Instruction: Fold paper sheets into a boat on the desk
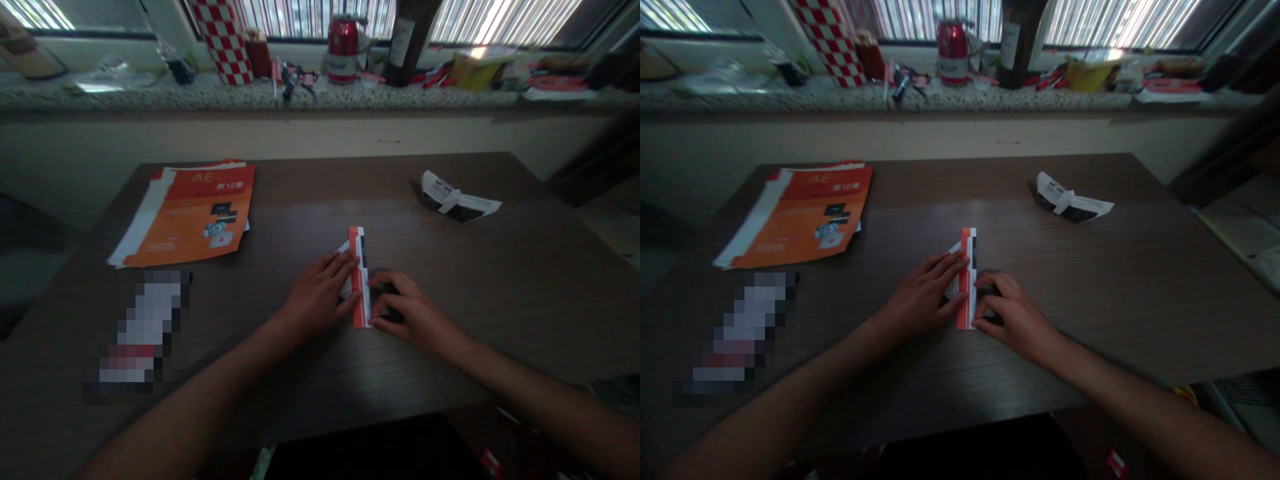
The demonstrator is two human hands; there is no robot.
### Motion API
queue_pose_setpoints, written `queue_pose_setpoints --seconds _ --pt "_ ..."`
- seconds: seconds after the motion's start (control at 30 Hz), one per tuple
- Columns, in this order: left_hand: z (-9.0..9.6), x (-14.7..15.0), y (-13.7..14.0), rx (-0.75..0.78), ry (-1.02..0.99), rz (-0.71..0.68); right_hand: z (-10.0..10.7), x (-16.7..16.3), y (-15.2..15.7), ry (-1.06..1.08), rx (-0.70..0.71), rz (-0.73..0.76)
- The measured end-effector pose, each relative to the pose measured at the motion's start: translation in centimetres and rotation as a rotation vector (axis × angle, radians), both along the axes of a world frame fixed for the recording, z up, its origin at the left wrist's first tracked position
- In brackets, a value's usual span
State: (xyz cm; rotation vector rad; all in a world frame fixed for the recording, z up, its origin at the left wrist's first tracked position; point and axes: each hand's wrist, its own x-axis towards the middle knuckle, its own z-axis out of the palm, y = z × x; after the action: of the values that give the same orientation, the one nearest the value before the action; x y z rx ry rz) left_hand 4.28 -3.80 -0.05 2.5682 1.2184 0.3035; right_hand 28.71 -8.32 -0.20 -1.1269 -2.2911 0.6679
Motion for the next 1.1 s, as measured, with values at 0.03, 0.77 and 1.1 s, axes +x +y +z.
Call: queue_pose_setpoints --seconds 0.03,0.77,1.1 --pt "0.0 0.0 0.0 -0.001 0.001 0.0 0.0 0.0 -0.2 0.004 -0.007 0.001" --pt "0.0 -0.2 0.0 0.009 0.012 -0.006 0.3 2.7 -2.0 -0.277 0.122 0.242" --pt "-0.2 -1.2 0.2 -0.003 0.025 -0.081 1.2 3.8 -1.1 -0.255 0.057 0.35"
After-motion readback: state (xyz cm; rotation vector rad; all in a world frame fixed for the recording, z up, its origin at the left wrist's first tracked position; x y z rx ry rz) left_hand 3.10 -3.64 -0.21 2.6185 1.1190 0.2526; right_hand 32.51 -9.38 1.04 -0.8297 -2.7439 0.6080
